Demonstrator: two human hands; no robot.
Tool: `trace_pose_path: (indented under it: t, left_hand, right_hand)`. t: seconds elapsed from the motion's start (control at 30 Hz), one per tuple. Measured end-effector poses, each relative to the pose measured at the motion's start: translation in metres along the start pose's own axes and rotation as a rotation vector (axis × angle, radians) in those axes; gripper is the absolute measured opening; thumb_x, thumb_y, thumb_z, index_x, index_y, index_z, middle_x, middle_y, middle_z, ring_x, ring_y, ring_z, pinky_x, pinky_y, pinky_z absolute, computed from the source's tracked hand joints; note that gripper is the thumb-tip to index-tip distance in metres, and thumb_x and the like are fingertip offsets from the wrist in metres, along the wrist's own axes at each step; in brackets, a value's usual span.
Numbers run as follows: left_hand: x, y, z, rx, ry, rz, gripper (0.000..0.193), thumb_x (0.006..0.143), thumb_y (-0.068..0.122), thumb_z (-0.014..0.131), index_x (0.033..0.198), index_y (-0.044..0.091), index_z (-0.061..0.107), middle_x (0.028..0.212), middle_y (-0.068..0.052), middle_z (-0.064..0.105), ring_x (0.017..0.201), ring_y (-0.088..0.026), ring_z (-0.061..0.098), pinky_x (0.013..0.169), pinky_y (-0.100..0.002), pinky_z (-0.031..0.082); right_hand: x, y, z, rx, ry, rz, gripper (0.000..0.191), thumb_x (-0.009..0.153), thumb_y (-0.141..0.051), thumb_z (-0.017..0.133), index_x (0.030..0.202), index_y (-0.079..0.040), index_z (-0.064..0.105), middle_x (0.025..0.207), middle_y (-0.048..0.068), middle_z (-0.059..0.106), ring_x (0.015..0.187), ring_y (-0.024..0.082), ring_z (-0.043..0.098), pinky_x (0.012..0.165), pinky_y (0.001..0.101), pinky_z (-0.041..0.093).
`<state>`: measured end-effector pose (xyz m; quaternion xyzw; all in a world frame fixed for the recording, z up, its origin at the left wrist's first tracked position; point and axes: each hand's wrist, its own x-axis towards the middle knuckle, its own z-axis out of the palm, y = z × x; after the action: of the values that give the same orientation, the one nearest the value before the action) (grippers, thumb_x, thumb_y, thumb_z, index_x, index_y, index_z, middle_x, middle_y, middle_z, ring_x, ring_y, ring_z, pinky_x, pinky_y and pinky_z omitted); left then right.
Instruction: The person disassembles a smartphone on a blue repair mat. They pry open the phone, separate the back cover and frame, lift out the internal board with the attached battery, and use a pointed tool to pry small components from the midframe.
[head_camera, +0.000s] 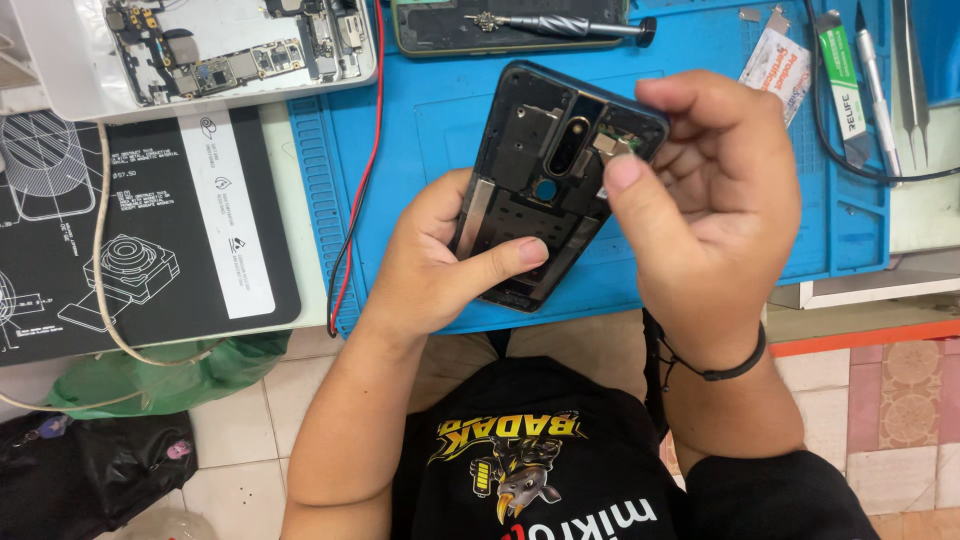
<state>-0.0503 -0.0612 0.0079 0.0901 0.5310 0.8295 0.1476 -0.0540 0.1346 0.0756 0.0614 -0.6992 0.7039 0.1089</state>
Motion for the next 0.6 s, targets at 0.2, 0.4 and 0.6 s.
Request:
trace_pose_path:
  t: [0.2, 0.4, 0.6]
  left_hand:
    - [-0.0001, -0.0008, -0.0004, -0.012, -0.004, 0.003, 0.049, 0.093, -0.001, 0.080, 0.137, -0.002, 0.058, 0.125, -0.009, 0.071, 0.115, -0.016, 0.069, 0.102, -0.032, 0.058]
    - [-0.0005, -0.0020, -0.0020, 0.002, -0.001, -0.004, 0.049, 0.092, -0.001, 0.081, 0.135, -0.002, 0.059, 0.124, -0.009, 0.072, 0.113, -0.015, 0.069, 0.100, -0.032, 0.059]
    - [-0.0012, -0.0004, -0.0039, -0.021, 0.009, -0.045, 0.047, 0.090, 0.000, 0.082, 0.131, -0.002, 0.060, 0.121, -0.009, 0.072, 0.111, -0.016, 0.070, 0.097, -0.032, 0.059]
  right_hand:
    - [0.0001, 0.0010, 0.0005, -0.036, 0.027, 0.013, 0.030, 0.104, 0.007, 0.073, 0.127, 0.005, 0.053, 0.111, 0.008, 0.060, 0.092, 0.008, 0.060, 0.087, 0.0202, 0.053]
    - [0.0021, -0.0051, 0.0059, -0.081, 0.015, -0.009, 0.043, 0.098, 0.005, 0.077, 0.131, 0.003, 0.050, 0.114, 0.007, 0.061, 0.097, 0.009, 0.065, 0.091, 0.0210, 0.056]
    - [-0.0008, -0.0051, 0.0079, -0.116, 0.020, -0.046, 0.044, 0.098, 0.007, 0.080, 0.130, 0.004, 0.050, 0.116, 0.007, 0.061, 0.096, 0.009, 0.065, 0.090, 0.0208, 0.056]
